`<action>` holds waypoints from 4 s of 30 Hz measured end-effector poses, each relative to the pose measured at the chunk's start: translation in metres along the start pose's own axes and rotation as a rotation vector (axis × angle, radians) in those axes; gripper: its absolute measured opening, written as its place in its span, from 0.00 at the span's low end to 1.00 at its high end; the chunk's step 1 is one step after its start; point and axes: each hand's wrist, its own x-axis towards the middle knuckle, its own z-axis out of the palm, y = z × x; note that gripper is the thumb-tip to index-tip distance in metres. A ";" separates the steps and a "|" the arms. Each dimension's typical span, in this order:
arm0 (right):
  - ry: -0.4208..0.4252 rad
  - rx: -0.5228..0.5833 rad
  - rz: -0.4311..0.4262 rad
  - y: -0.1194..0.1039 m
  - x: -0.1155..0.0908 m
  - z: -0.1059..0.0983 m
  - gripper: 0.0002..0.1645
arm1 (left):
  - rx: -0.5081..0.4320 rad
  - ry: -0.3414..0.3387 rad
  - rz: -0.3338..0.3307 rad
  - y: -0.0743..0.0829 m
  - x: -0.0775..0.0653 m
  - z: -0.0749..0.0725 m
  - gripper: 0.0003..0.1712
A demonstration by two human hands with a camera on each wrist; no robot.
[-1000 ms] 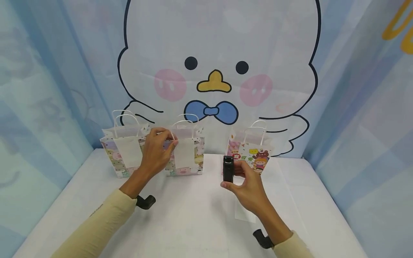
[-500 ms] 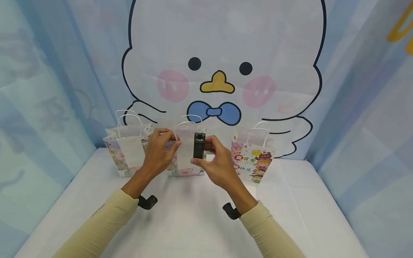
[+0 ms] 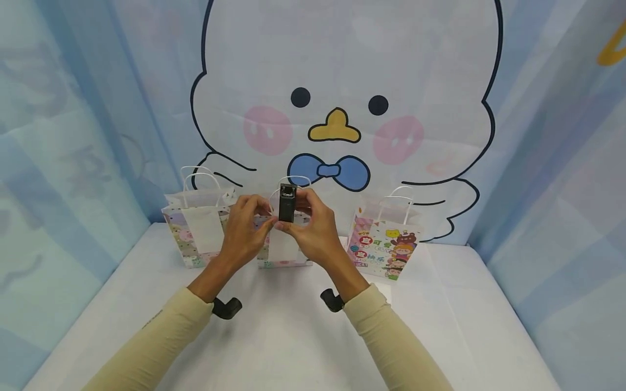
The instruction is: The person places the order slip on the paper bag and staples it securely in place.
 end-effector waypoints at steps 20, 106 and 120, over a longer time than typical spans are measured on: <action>-0.124 -0.177 -0.001 0.009 0.009 -0.004 0.37 | 0.004 0.034 -0.011 0.000 0.000 0.004 0.15; 0.111 -0.643 0.541 0.071 -0.200 -0.184 0.50 | 0.055 0.116 0.318 0.076 0.008 0.077 0.17; -0.053 -0.789 0.739 0.099 -0.226 -0.220 0.53 | -0.002 -0.042 0.274 0.103 0.023 0.125 0.11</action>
